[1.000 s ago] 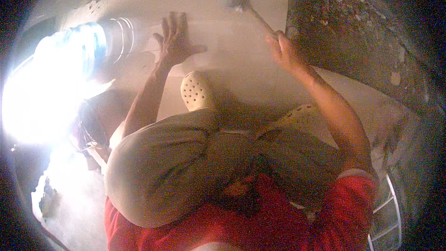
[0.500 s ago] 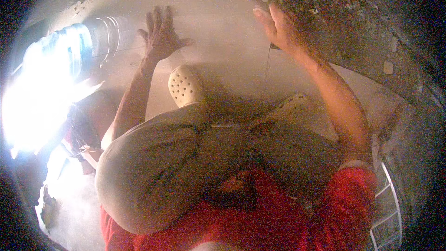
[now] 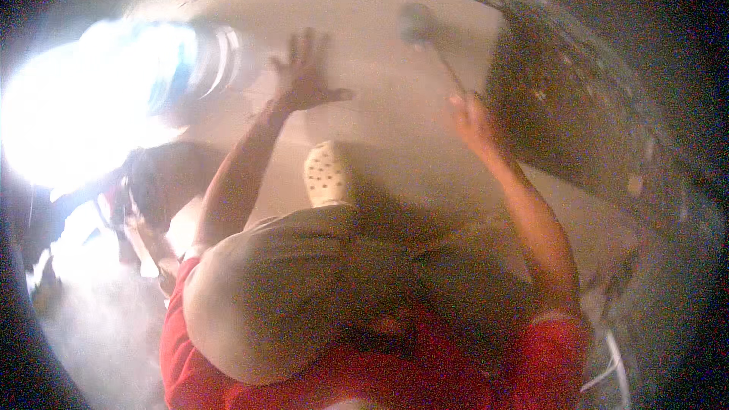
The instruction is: The person spreads cement on the floor with a trowel, applies adhesive to the back of a tile, places the tile onto the prepared area, and taps it with a rubber mallet to secure it.
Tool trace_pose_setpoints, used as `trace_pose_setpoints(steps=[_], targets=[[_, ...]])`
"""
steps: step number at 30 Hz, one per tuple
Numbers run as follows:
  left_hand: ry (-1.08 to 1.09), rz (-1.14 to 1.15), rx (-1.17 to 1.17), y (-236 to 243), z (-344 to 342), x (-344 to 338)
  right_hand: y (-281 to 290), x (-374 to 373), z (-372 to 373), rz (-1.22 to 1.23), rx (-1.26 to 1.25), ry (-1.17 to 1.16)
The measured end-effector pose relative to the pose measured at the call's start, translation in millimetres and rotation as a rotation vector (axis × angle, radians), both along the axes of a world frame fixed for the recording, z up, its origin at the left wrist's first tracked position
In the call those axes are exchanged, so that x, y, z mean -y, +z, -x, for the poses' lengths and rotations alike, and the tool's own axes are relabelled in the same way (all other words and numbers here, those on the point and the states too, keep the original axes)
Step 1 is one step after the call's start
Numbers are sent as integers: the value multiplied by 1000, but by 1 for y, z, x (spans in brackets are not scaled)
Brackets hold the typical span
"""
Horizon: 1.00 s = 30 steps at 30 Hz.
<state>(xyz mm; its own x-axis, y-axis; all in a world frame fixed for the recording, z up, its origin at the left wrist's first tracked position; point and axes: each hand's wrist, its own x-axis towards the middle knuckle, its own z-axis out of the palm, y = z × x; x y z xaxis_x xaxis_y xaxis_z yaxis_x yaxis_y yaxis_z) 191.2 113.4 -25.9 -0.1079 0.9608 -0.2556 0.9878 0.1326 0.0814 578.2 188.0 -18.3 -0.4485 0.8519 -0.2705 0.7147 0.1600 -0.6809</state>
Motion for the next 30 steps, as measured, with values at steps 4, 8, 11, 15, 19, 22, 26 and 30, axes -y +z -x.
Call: trace_pose_setpoints(steps=[4,8,11,15,19,22,26,30], targets=[[51,-137,44,-13,27,-9,-1,0,-10,-60,73,69],[242,-239,120,-22,59,-23,-3,0,-28,-10,133,110],[352,-333,186,-23,85,-34,1,3,-27,-66,155,92],[470,-385,153,-29,103,-41,24,-4,10,-66,129,78],[566,-468,130,-38,108,-44,57,-23,61,-10,-11,82],[620,-480,117,-41,114,-45,58,-24,93,-74,-160,2],[692,-442,80,-39,120,-47,32,-17,128,-237,-93,88],[698,-480,36,-35,120,-47,35,-25,138,-161,111,184]])
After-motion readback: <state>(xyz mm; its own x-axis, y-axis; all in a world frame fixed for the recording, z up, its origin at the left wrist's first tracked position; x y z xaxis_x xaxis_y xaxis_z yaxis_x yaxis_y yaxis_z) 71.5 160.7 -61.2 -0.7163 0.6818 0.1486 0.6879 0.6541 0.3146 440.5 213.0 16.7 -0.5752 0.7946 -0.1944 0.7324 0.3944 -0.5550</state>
